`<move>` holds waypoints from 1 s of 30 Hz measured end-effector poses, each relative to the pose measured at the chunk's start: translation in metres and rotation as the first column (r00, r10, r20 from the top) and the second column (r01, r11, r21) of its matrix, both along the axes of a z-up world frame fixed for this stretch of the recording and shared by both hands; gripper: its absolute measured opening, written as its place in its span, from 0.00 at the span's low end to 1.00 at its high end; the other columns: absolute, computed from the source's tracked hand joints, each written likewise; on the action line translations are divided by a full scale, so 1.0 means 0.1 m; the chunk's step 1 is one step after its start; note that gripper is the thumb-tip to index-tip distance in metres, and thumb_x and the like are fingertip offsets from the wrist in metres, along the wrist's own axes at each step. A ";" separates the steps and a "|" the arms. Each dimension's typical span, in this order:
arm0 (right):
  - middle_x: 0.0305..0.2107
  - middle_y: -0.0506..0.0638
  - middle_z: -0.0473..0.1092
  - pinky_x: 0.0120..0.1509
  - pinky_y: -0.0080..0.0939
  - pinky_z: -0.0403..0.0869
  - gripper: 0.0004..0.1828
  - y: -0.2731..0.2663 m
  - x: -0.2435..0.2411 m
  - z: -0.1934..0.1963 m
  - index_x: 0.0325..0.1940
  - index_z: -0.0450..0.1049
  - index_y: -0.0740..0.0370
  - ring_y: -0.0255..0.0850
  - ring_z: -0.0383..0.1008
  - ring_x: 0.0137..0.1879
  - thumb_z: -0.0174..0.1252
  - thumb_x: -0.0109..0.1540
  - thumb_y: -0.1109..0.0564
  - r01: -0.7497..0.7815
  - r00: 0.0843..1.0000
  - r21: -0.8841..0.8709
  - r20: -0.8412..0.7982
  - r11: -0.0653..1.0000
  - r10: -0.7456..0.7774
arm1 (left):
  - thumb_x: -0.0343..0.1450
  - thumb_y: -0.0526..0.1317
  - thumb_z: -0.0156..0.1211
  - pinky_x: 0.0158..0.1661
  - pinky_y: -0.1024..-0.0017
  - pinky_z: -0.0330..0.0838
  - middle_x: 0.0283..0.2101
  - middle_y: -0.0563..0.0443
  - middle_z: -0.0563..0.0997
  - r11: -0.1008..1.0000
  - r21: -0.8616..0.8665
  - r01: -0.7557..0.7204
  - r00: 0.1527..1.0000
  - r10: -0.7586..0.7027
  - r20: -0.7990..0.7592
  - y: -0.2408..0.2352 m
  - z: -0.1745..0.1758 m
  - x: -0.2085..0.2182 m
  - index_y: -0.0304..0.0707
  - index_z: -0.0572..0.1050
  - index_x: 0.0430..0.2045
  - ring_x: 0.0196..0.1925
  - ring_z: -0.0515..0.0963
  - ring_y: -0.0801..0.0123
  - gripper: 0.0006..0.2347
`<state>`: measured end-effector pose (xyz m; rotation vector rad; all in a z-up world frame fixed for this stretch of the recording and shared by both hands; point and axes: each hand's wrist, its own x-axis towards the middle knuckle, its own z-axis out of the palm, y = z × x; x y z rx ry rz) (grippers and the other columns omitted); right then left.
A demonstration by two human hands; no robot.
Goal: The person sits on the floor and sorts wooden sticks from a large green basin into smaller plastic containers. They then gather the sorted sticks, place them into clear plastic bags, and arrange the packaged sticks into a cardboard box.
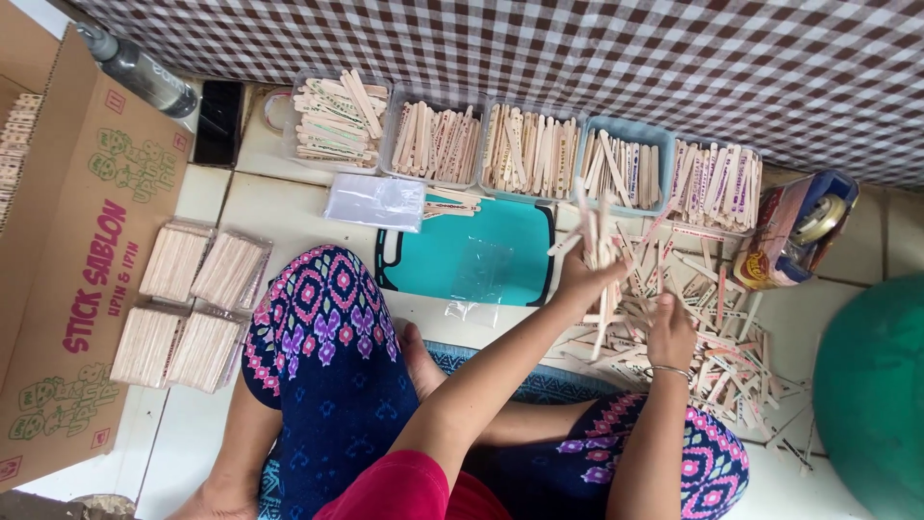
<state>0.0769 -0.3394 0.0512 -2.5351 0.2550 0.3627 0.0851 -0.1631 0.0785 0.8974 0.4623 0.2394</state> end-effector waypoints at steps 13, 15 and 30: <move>0.49 0.52 0.78 0.60 0.41 0.77 0.13 0.63 -0.25 0.27 0.47 0.81 0.61 0.43 0.78 0.57 0.63 0.62 0.53 -0.485 0.856 0.413 0.406 0.771 0.321 | 0.64 0.41 0.63 0.36 0.66 0.74 0.45 0.48 0.85 0.481 0.716 0.505 0.834 -0.487 -0.260 -0.04 -0.95 -0.65 0.48 0.79 0.45 0.46 0.83 0.57 0.14; 0.42 0.49 0.81 0.56 0.37 0.76 0.10 0.66 -0.23 0.32 0.45 0.83 0.58 0.39 0.79 0.52 0.62 0.64 0.54 -0.458 0.865 0.375 0.396 0.806 0.308 | 0.65 0.42 0.63 0.31 0.66 0.71 0.40 0.45 0.85 0.488 0.667 0.563 0.805 -0.507 -0.308 0.00 -0.84 -0.62 0.42 0.79 0.41 0.42 0.84 0.54 0.13; 0.48 0.45 0.78 0.59 0.25 0.83 0.09 0.49 -0.24 0.49 0.52 0.77 0.53 0.32 0.80 0.52 0.54 0.74 0.64 -0.006 0.940 0.838 0.191 0.545 -0.284 | 0.60 0.38 0.66 0.56 0.67 0.74 0.57 0.44 0.80 0.472 0.646 0.599 0.774 -0.549 -0.316 -0.10 -1.07 -0.65 0.37 0.75 0.55 0.60 0.79 0.55 0.26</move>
